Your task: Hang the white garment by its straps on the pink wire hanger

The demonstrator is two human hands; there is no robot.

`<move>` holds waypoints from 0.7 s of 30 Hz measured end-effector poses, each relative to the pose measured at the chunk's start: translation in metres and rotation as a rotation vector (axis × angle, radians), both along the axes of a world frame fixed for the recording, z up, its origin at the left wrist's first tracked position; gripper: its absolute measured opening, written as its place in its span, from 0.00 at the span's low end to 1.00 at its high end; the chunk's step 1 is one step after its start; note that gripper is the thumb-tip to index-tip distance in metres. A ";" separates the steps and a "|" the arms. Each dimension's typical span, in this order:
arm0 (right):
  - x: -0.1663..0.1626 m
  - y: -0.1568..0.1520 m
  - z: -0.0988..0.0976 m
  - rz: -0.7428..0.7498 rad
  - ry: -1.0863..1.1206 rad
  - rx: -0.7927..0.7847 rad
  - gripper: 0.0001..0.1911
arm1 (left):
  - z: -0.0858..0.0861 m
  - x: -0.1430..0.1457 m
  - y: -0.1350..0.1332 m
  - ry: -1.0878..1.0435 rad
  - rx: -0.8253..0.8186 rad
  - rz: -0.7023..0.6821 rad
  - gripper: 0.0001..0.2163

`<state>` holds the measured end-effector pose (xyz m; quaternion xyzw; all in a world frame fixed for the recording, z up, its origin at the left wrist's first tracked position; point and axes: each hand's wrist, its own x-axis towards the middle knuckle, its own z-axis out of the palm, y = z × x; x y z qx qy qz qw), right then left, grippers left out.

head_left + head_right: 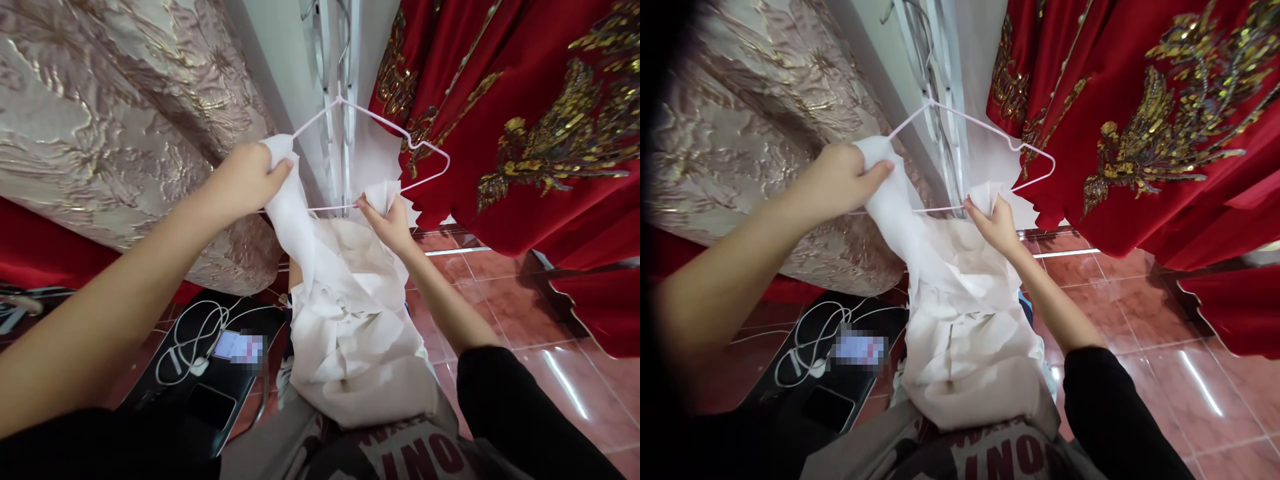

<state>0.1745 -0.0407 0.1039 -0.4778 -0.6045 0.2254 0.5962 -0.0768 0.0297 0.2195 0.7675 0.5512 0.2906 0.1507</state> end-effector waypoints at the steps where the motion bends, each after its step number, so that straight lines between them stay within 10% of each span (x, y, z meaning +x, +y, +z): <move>1: 0.005 -0.001 0.004 0.076 0.019 -0.005 0.13 | -0.002 -0.003 0.001 0.018 0.021 -0.003 0.26; 5: 0.037 -0.005 0.014 0.222 0.178 -0.161 0.11 | -0.002 -0.016 0.009 0.007 0.027 -0.004 0.24; 12: 0.121 0.004 0.038 0.026 0.463 -0.642 0.10 | -0.001 -0.029 0.019 0.048 0.075 0.016 0.22; 21: 0.139 0.031 0.115 0.086 0.353 -0.378 0.12 | 0.002 -0.026 0.010 0.094 0.053 0.086 0.20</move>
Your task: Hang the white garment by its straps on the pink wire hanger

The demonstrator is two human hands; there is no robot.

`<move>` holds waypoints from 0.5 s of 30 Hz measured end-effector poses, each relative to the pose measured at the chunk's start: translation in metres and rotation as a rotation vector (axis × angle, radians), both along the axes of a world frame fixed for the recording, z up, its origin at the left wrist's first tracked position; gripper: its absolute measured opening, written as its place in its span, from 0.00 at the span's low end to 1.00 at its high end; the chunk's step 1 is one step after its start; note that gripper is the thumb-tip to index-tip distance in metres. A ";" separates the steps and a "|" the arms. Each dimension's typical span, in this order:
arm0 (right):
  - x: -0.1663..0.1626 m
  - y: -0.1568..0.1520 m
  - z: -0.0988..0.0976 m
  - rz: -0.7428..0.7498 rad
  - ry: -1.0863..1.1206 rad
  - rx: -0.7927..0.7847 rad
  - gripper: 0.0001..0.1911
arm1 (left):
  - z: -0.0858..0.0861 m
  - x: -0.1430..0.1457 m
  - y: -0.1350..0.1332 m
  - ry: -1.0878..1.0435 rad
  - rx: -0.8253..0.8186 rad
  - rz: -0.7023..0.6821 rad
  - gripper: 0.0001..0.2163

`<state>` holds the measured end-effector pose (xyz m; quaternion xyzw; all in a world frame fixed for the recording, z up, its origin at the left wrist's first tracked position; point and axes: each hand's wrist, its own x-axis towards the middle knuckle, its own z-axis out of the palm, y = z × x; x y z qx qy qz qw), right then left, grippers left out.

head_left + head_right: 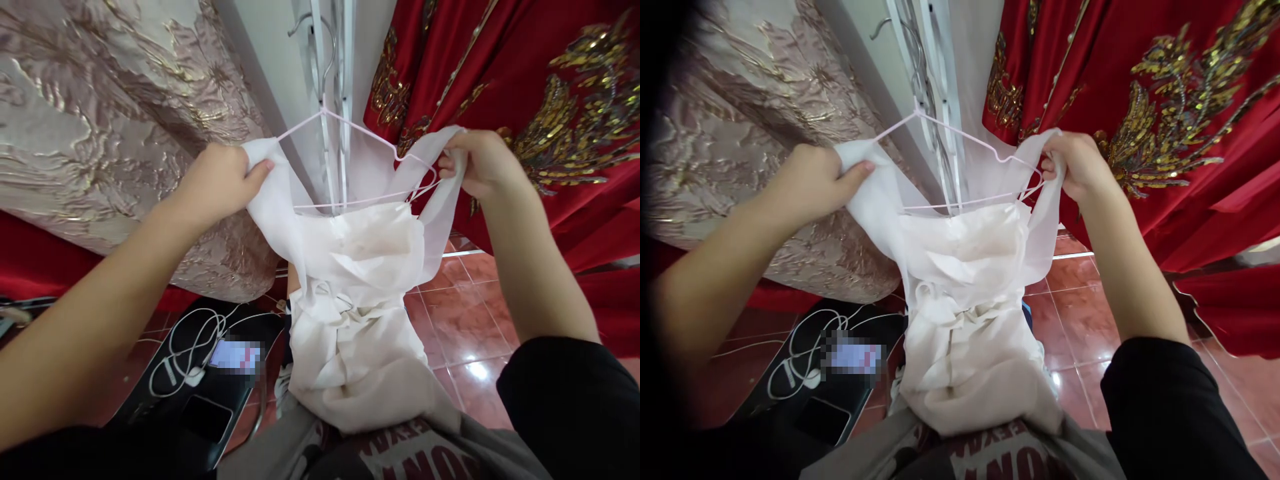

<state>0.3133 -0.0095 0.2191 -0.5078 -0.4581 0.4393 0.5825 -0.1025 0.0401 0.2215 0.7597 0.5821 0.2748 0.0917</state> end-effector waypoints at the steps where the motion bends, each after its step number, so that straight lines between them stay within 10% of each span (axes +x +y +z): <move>1: -0.007 -0.002 0.008 0.012 -0.033 0.030 0.13 | 0.000 0.001 -0.001 -0.016 -0.001 -0.002 0.21; 7: -0.062 -0.025 0.027 0.223 -0.171 0.057 0.32 | -0.003 0.005 -0.008 -0.085 -0.030 0.003 0.23; 15: -0.062 -0.027 -0.037 -0.113 -0.700 0.466 0.21 | -0.007 -0.008 -0.014 -0.198 0.017 -0.047 0.11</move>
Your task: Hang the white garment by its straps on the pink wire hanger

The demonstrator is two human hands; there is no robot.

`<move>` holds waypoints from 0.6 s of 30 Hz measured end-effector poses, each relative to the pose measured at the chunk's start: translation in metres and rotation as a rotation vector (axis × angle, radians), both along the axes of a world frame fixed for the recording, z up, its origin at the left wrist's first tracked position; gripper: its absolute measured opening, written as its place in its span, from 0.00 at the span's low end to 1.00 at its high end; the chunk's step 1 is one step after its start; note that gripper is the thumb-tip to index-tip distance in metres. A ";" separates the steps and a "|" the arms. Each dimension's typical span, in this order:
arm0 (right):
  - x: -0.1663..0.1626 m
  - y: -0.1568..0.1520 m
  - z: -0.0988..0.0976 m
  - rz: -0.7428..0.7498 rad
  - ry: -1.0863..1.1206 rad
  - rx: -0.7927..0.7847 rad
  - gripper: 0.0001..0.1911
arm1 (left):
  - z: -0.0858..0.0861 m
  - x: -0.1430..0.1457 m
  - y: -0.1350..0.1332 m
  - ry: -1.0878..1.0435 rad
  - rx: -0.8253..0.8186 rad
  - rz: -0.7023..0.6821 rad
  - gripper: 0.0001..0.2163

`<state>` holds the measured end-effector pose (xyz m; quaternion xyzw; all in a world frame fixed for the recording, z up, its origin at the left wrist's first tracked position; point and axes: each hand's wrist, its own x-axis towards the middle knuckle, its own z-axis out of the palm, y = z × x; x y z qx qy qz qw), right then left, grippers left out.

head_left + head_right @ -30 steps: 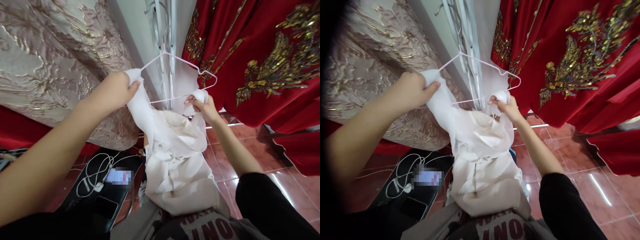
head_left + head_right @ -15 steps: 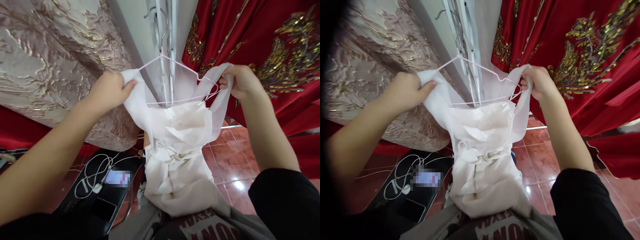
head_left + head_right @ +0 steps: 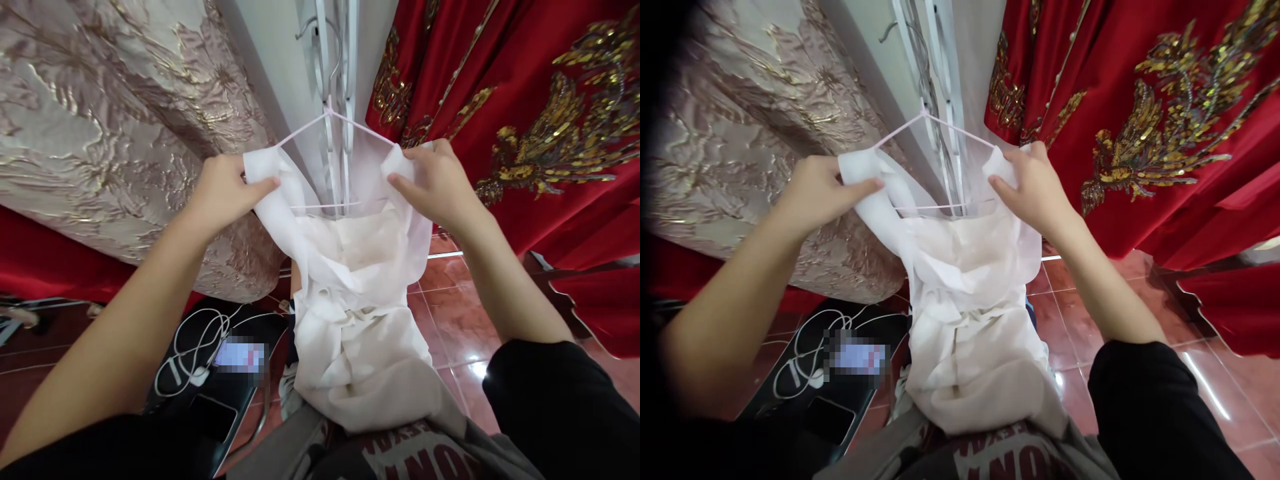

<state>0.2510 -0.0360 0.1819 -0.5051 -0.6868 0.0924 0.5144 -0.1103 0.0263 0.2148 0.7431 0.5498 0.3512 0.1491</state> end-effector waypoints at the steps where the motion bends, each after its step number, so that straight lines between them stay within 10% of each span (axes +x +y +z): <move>1: 0.002 0.001 -0.003 -0.035 -0.025 0.026 0.20 | 0.003 0.002 -0.001 0.031 0.004 0.020 0.13; 13: 0.006 0.015 0.033 0.047 0.351 -0.214 0.12 | -0.020 0.013 0.001 0.067 0.013 0.045 0.22; 18: 0.017 0.041 0.012 0.044 0.666 0.050 0.14 | -0.032 0.014 0.009 0.144 0.093 0.127 0.22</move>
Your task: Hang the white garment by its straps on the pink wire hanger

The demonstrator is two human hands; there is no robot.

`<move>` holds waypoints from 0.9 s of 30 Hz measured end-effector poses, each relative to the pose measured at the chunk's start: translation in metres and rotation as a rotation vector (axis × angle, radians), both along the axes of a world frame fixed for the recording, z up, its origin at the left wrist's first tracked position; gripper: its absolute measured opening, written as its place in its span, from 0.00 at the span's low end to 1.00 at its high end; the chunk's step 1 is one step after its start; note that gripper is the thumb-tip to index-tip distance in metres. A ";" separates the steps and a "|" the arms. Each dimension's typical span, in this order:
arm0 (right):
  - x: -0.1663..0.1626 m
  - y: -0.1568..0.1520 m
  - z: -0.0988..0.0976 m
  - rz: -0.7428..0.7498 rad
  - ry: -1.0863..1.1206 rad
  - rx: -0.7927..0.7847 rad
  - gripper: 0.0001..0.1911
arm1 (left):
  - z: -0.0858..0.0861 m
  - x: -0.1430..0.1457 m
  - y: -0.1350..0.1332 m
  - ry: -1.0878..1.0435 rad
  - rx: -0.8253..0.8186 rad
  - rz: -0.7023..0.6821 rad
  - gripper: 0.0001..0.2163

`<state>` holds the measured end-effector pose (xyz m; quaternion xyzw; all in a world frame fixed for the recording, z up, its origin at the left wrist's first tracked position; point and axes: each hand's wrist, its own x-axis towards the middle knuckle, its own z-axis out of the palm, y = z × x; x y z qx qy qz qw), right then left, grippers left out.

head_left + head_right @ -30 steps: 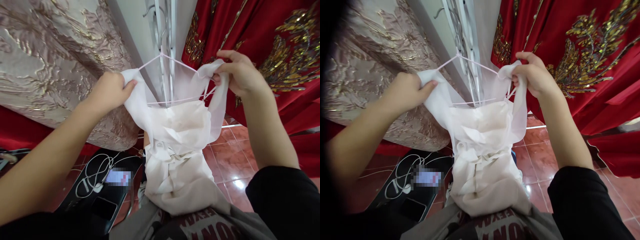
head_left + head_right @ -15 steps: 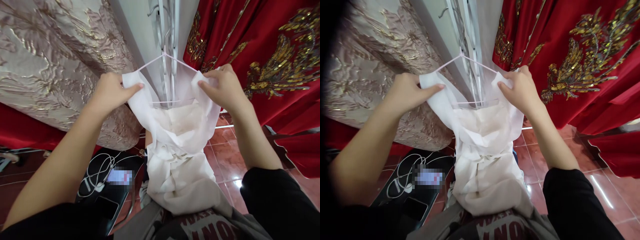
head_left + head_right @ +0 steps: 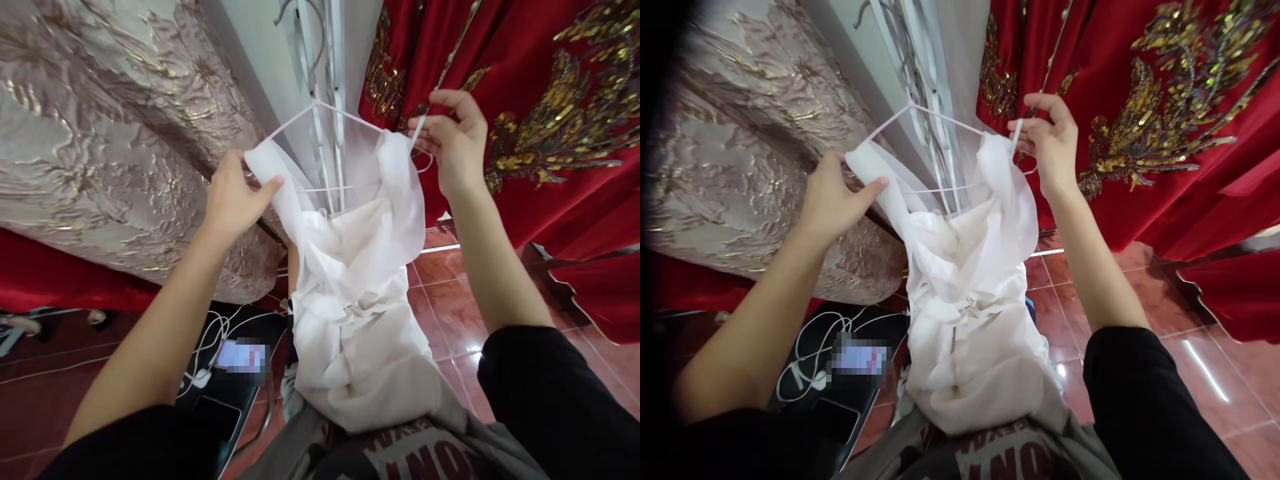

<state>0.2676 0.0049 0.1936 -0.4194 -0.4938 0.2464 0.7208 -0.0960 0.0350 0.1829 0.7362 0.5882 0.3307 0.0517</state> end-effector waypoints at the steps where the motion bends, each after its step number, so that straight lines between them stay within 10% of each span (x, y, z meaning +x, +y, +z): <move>1: 0.002 0.003 -0.003 -0.024 -0.007 0.071 0.14 | -0.001 0.000 0.002 0.012 0.024 0.006 0.22; 12: 0.005 -0.005 -0.020 -0.047 -0.105 0.204 0.27 | -0.008 -0.015 0.009 0.015 0.071 -0.075 0.24; 19: 0.020 -0.009 -0.025 0.084 -0.153 -0.022 0.26 | -0.008 -0.012 0.007 -0.100 0.025 -0.120 0.24; 27: -0.005 -0.017 0.000 0.010 -0.795 0.017 0.19 | -0.033 -0.001 0.014 -0.255 0.039 -0.270 0.34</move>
